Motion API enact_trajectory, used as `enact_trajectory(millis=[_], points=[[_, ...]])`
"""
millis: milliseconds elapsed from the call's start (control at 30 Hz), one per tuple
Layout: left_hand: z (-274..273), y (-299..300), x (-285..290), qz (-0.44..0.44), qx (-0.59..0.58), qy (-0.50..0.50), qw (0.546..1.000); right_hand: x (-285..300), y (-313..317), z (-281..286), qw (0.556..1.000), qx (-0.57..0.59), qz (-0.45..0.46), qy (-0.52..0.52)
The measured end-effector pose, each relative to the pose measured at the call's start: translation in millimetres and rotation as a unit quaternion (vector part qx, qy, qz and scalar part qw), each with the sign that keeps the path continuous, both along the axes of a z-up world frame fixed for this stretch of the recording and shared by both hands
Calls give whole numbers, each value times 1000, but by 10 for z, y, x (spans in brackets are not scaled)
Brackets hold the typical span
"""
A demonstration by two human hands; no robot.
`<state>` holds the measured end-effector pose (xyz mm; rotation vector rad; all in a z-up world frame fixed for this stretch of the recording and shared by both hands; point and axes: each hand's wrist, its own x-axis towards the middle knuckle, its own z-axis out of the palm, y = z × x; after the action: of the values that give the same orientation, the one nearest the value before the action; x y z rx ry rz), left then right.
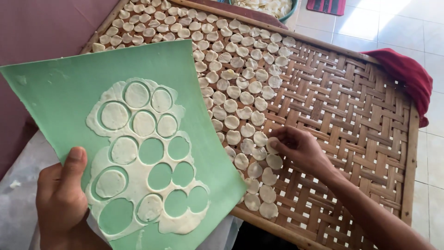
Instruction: Transferring small dough circles to a drying tray and rolling dough into a long cylinder
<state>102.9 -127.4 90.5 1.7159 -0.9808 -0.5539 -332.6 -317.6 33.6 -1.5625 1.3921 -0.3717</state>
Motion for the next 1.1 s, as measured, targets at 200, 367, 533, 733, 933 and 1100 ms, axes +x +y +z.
enact_trajectory(millis=[200, 367, 533, 733, 933, 1100], points=[[114, 6, -66, 7, 16, 1, 1000, -24, 96, -212, 973, -220, 59, 32], [160, -50, -137, -2, -1, 0, 1000, -59, 176, -313, 916, -379, 99, 89], [235, -114, -242, -12, -35, 34, 999, 33, 252, -154, 869, -442, 130, 182], [320, -218, -402, -48, -52, 46, 996, 706, 474, 156, 854, -477, 207, 2], [336, -294, -506, -81, -65, 59, 993, 1371, 933, 436, 794, -495, 310, -168], [345, -333, -528, -84, -83, 48, 992, 1463, 1046, 536, 757, -545, 331, -145]])
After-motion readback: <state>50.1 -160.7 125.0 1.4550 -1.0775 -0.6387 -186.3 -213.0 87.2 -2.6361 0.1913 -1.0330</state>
